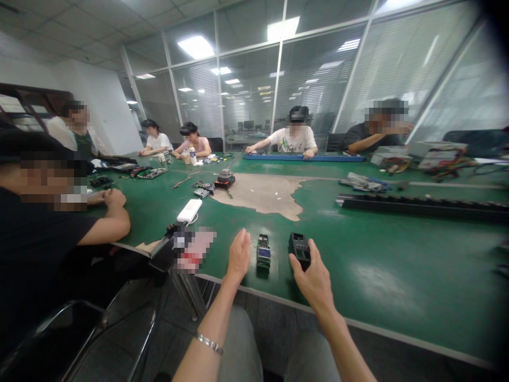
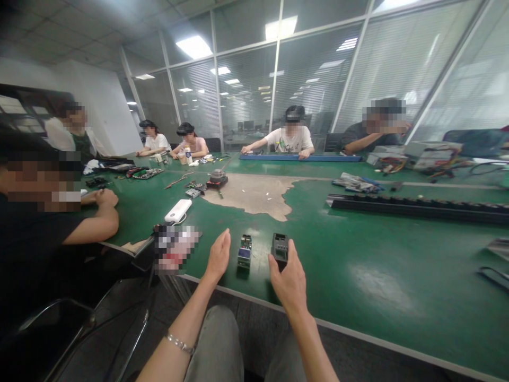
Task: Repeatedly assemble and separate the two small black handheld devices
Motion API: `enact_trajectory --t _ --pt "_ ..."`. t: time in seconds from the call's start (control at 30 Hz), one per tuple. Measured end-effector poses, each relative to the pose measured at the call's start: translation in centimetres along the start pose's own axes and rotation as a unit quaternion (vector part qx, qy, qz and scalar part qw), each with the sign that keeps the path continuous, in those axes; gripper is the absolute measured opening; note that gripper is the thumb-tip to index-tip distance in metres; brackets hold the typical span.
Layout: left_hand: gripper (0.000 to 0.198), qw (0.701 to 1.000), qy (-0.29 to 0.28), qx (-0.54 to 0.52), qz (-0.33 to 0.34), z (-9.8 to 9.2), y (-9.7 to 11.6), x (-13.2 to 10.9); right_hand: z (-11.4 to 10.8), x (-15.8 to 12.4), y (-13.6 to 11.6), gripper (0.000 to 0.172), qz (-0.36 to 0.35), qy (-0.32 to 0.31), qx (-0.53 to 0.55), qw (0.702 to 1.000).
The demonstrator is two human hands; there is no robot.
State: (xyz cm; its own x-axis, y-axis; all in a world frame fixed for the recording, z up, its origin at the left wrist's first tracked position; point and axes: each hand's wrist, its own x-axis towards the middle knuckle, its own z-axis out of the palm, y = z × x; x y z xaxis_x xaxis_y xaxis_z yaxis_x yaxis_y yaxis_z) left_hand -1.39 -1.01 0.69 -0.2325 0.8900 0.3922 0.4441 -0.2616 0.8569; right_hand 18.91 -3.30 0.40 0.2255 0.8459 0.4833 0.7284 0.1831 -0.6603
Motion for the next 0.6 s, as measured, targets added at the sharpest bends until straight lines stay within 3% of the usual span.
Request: enact_trajectory --t 0.37,0.6 --pt "0.057 1.000 -0.001 0.003 -0.008 0.0 0.3 0.0 0.0 -0.5 1.5 0.076 -0.002 -0.023 0.002 1.000" --pt "0.057 1.000 -0.004 0.010 -0.005 0.2 0.1 0.1 0.2 -0.6 1.7 0.081 -0.039 -0.032 -0.013 0.999"
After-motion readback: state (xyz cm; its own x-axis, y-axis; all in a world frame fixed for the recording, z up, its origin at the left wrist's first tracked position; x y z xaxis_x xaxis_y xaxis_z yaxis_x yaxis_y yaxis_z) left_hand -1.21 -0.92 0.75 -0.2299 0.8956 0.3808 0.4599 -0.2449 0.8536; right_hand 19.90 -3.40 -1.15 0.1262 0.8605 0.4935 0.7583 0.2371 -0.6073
